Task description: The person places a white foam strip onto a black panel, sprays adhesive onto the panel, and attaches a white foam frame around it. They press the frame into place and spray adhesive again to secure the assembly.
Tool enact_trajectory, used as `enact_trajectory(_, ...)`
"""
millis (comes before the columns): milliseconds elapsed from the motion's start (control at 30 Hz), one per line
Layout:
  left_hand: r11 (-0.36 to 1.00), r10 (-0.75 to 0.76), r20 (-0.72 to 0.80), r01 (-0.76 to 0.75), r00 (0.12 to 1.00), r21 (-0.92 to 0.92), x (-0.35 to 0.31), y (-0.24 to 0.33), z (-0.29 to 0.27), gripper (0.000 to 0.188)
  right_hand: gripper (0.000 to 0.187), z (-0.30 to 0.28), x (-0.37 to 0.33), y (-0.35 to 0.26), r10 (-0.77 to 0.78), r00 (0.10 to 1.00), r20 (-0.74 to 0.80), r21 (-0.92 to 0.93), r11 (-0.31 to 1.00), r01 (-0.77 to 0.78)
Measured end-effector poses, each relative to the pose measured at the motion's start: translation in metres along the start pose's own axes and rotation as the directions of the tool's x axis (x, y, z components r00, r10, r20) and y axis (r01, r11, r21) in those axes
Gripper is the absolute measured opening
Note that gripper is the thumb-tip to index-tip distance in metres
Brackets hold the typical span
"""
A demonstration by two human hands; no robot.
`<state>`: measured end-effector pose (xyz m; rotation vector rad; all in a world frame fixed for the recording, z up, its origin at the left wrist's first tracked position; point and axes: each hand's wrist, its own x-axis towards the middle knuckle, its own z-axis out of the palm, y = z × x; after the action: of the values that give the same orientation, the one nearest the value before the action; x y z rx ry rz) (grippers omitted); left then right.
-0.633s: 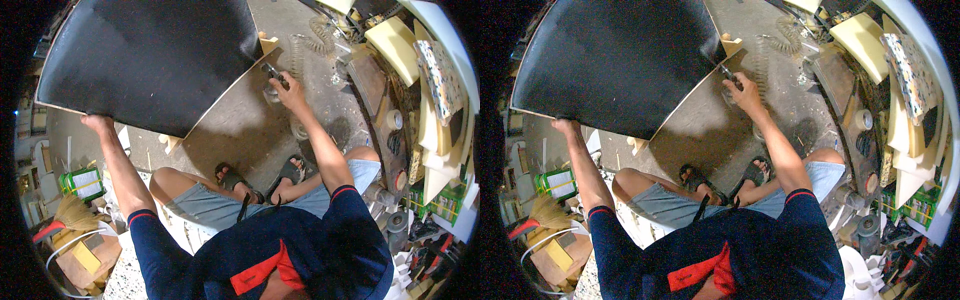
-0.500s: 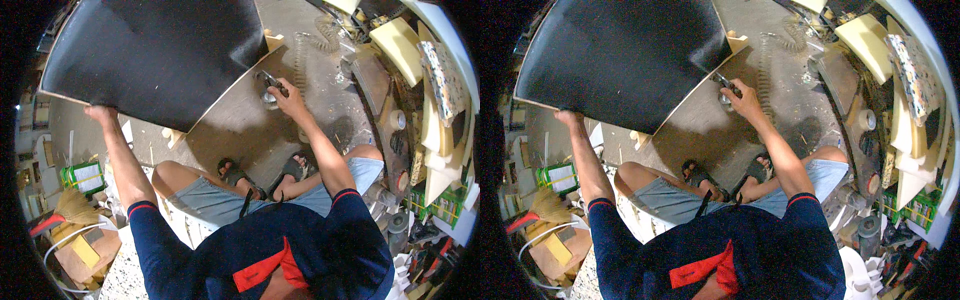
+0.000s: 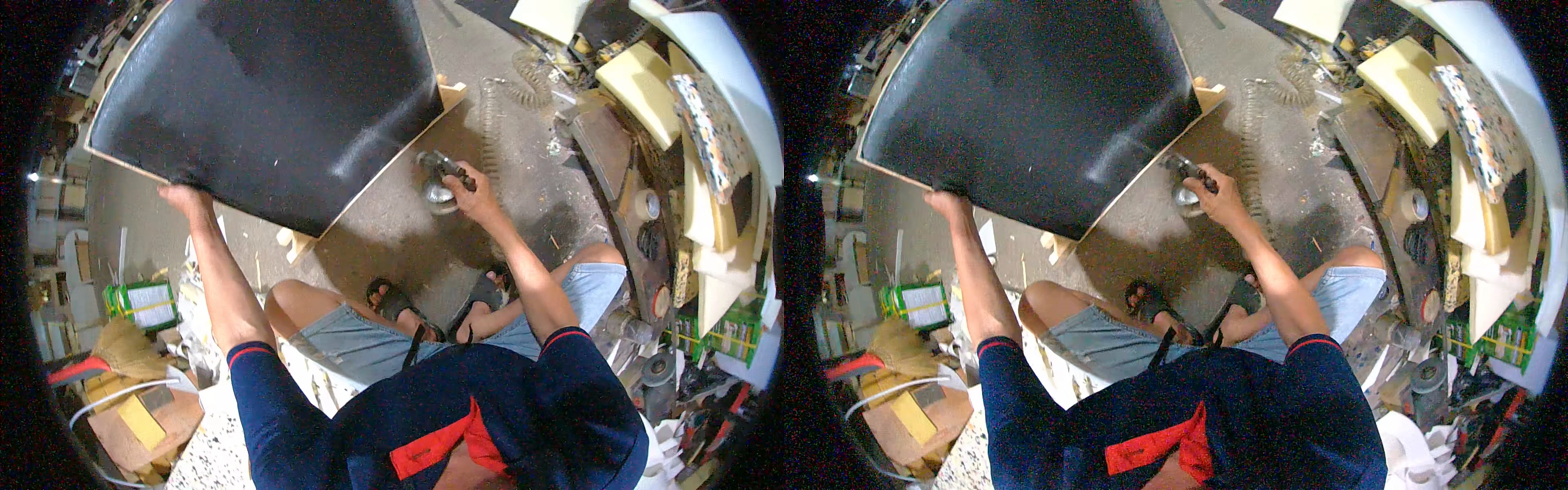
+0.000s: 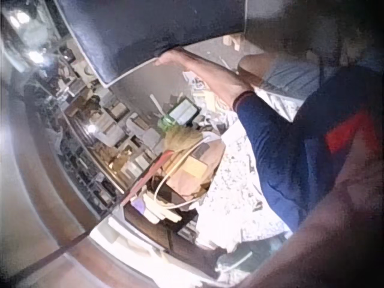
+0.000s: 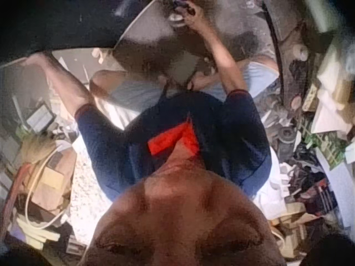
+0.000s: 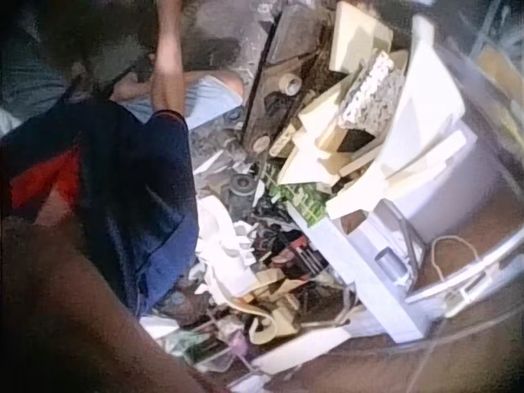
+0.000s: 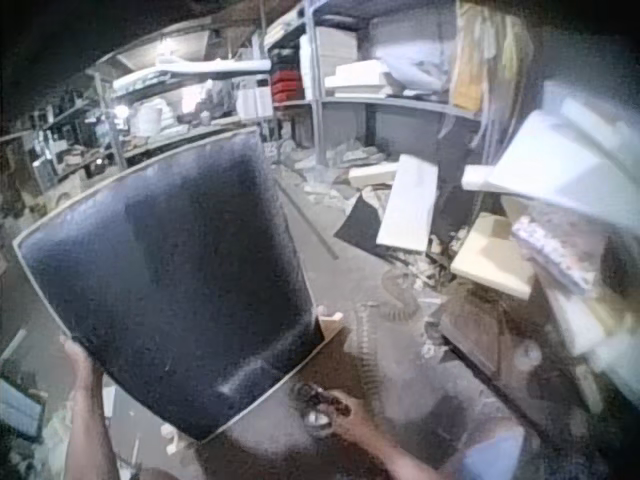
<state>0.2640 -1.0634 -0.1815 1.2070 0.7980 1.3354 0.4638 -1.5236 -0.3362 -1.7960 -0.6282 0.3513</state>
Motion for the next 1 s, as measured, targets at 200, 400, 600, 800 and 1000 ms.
enact_trajectory(200,0.966,-0.183,-0.098,0.161,0.978,-0.203,0.004,0.000,-0.002,0.061,0.045,-0.023,0.030,-0.012,-0.108,0.927,-0.359,-0.084,0.993,0.083)
enact_trajectory(400,0.983,-0.142,-0.171,0.120,0.975,-0.137,-0.010,0.005,-0.001,0.065,0.043,-0.024,0.019,-0.022,-0.092,0.970,-0.223,-0.019,0.996,0.090)
enact_trajectory(600,0.997,-0.066,-0.177,0.056,0.982,-0.057,-0.020,0.010,-0.002,0.073,0.039,-0.034,0.003,-0.024,0.001,1.000,0.028,0.238,0.971,-0.008)
enact_trajectory(800,0.970,-0.118,-0.056,0.103,0.991,-0.219,-0.018,0.006,-0.003,0.072,0.048,-0.042,0.018,-0.049,-0.110,0.935,-0.336,0.061,0.988,0.138)
enact_trajectory(1000,0.986,-0.117,-0.173,0.094,0.978,-0.137,-0.013,0.000,-0.010,0.069,0.050,-0.047,0.024,-0.068,-0.156,0.947,-0.279,0.025,0.985,0.170)
